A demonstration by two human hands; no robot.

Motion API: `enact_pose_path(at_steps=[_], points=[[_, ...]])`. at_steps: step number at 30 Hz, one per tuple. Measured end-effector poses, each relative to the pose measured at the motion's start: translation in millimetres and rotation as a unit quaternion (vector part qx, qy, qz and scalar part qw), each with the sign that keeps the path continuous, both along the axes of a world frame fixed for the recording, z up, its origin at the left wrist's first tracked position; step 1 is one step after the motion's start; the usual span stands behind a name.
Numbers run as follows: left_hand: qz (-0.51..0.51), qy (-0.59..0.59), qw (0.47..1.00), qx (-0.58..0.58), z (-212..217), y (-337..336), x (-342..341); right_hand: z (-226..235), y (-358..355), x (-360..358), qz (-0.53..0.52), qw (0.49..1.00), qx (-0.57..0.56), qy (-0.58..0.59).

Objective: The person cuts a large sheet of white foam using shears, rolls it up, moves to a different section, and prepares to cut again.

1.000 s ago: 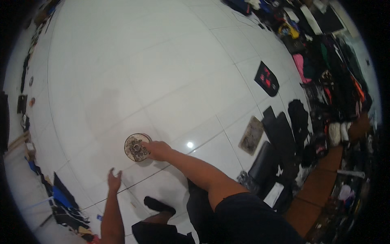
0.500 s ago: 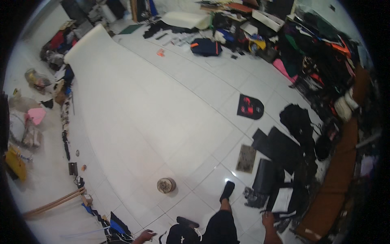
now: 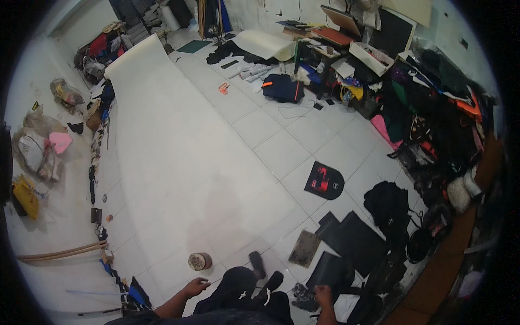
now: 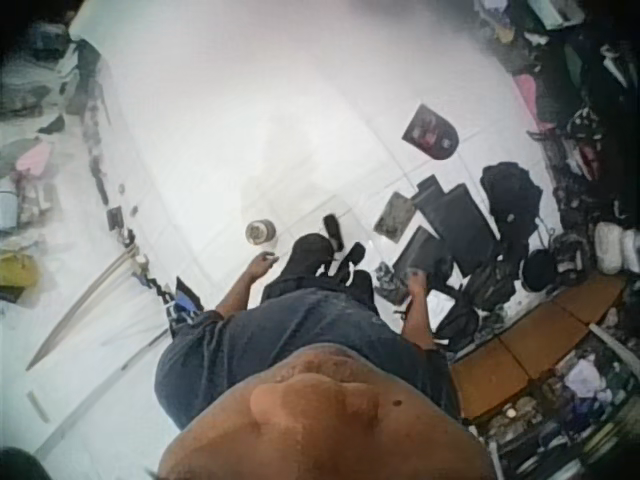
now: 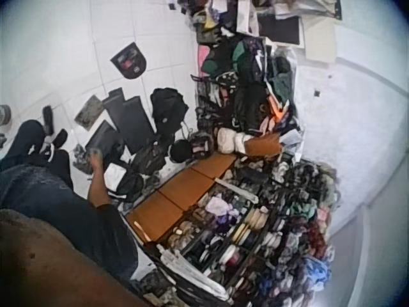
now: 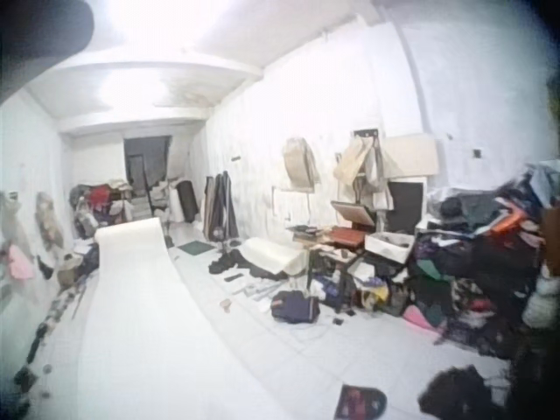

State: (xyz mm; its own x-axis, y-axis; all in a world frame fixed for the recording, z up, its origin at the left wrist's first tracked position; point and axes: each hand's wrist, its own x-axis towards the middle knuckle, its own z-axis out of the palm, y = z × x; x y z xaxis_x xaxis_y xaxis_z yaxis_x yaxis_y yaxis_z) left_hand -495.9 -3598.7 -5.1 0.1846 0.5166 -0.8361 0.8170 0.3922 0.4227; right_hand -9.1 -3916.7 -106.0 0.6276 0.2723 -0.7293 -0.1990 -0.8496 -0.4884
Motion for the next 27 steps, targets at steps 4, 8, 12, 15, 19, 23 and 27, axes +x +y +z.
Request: enact_pose_path(at_steps=[4, 8, 12, 15, 19, 23, 27], points=[[-0.016, 0.114, 0.993, -0.009, -14, 19, -9, 43, 82, 107, -0.019, 0.996, 0.056, -0.062], [0.042, 0.221, 0.966, -0.124, -38, 74, 31, 76, 112, 183, -0.065, 0.991, 0.039, -0.108], [-0.228, 0.033, 0.965, 0.122, -41, 208, 17, 52, 169, 170, -0.036, 0.998, 0.046, -0.025], [0.062, 0.045, 0.99, 0.121, -41, 295, 179, 41, 155, 198, 0.038, 0.998, -0.055, -0.011], [0.155, -0.034, 0.976, 0.15, -5, 424, 282, 40, 279, 233, 0.111, 0.983, -0.127, 0.067], [0.211, 0.023, 0.963, 0.164, -6, 497, 310, 18, 429, 312, 0.2, 0.969, -0.123, 0.078], [0.248, 0.038, 0.964, 0.087, -31, 525, 377, -39, 545, 537, 0.519, 0.836, -0.117, -0.135]])
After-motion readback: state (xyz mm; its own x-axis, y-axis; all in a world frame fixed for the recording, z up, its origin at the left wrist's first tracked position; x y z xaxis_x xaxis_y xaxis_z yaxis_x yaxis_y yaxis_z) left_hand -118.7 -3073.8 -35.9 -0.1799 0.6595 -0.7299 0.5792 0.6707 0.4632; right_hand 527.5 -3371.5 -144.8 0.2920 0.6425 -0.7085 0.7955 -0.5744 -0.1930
